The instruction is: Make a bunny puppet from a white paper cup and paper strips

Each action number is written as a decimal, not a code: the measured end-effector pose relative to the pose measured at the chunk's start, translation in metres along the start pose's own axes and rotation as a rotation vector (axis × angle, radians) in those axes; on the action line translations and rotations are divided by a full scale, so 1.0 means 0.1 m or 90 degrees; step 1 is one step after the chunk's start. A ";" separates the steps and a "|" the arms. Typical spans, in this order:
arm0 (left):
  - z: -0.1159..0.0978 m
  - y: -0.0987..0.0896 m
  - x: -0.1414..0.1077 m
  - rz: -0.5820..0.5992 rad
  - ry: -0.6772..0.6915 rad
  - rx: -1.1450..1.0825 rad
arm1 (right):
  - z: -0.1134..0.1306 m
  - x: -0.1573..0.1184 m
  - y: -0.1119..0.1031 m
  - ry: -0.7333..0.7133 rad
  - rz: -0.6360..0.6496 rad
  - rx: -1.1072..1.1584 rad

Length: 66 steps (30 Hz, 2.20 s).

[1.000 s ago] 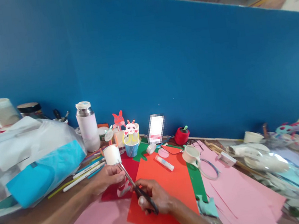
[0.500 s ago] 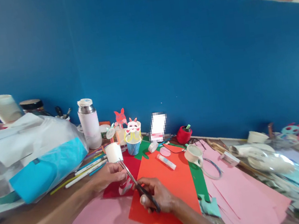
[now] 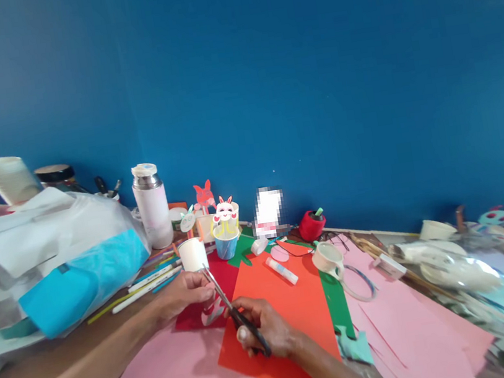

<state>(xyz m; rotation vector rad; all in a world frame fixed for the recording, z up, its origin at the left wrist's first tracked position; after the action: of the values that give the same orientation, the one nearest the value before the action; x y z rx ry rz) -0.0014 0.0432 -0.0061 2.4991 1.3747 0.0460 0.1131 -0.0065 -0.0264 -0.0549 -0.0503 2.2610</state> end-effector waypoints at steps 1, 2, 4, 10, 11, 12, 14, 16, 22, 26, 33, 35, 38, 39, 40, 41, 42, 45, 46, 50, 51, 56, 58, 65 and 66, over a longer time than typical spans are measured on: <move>0.00 0.00 0.00 -0.001 0.004 0.001 | 0.00 0.00 0.00 0.000 -0.002 0.000; 0.00 0.00 0.00 -0.001 0.008 0.003 | 0.00 0.00 0.00 0.001 -0.004 0.000; 0.00 -0.01 0.00 0.001 0.007 0.006 | 0.00 0.00 -0.01 0.002 -0.010 0.002; -0.03 0.02 -0.02 0.018 0.020 0.011 | -0.02 -0.01 -0.02 0.029 -0.027 0.014; -0.04 0.03 -0.02 0.020 0.021 0.010 | -0.02 -0.01 -0.02 0.029 -0.027 0.018; -0.04 0.03 -0.03 0.018 0.019 0.009 | -0.02 -0.01 -0.02 0.029 -0.028 0.022; -0.04 0.03 -0.03 0.012 0.011 0.004 | -0.01 0.00 -0.02 0.025 -0.032 0.023; -0.03 0.03 -0.03 0.010 0.002 -0.004 | -0.01 0.00 -0.02 0.023 -0.037 0.025; -0.03 0.05 -0.02 0.024 0.008 -0.040 | -0.03 -0.01 -0.05 0.032 -0.051 0.023; -0.02 0.01 -0.01 0.012 0.009 -0.048 | -0.01 -0.01 -0.06 0.028 -0.054 0.019; 0.00 -0.04 -0.01 -0.020 -0.005 -0.032 | -0.01 -0.01 -0.05 0.046 -0.053 0.023; -0.01 -0.03 -0.02 -0.018 -0.006 -0.033 | 0.00 -0.02 -0.05 0.048 -0.051 0.024; -0.01 -0.04 -0.02 -0.020 -0.005 -0.026 | 0.00 -0.02 -0.05 0.053 -0.048 0.022; -0.01 -0.04 -0.01 -0.022 -0.006 -0.024 | 0.00 -0.02 -0.05 0.055 -0.049 0.020; 0.00 -0.06 -0.01 -0.026 -0.007 -0.022 | -0.01 -0.02 -0.05 0.058 -0.050 0.019; 0.01 -0.07 -0.01 -0.028 -0.008 -0.020 | -0.02 -0.02 -0.06 0.060 -0.051 0.019; 0.02 -0.08 0.00 -0.030 -0.009 -0.018 | -0.03 -0.02 -0.06 0.061 -0.051 0.019; 0.05 -0.10 0.01 -0.025 -0.009 -0.015 | -0.04 -0.02 -0.06 0.063 -0.051 0.019; 0.05 -0.10 0.01 -0.020 -0.009 -0.016 | -0.05 -0.02 -0.06 0.065 -0.050 0.020; 0.04 -0.08 0.00 0.001 -0.013 -0.022 | -0.05 -0.02 -0.06 0.079 -0.052 0.028; 0.04 -0.08 0.00 0.002 -0.015 -0.022 | -0.04 -0.03 -0.06 0.082 -0.055 0.028; 0.05 -0.09 -0.01 -0.002 -0.026 -0.026 | 0.00 -0.03 -0.06 0.088 -0.058 0.014; 0.05 -0.10 0.00 0.002 -0.023 -0.028 | 0.01 -0.03 -0.06 0.085 -0.056 0.013; 0.05 -0.10 0.00 0.012 -0.024 -0.033 | 0.00 -0.04 -0.09 0.117 -0.075 0.003; 0.05 -0.09 -0.01 0.018 -0.026 -0.035 | 0.01 -0.04 -0.09 0.120 -0.075 0.002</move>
<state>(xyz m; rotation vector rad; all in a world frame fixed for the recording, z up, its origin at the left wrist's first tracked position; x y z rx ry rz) -0.0081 0.0460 -0.0129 2.4608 1.3052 0.0369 0.1226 -0.0037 -0.0252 -0.2561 0.0489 2.1282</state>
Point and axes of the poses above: each hand's wrist, its own x-axis towards the middle knuckle, its own y-axis out of the palm, z = x × y, the point moved 8 cm from there along x, towards the middle knuckle
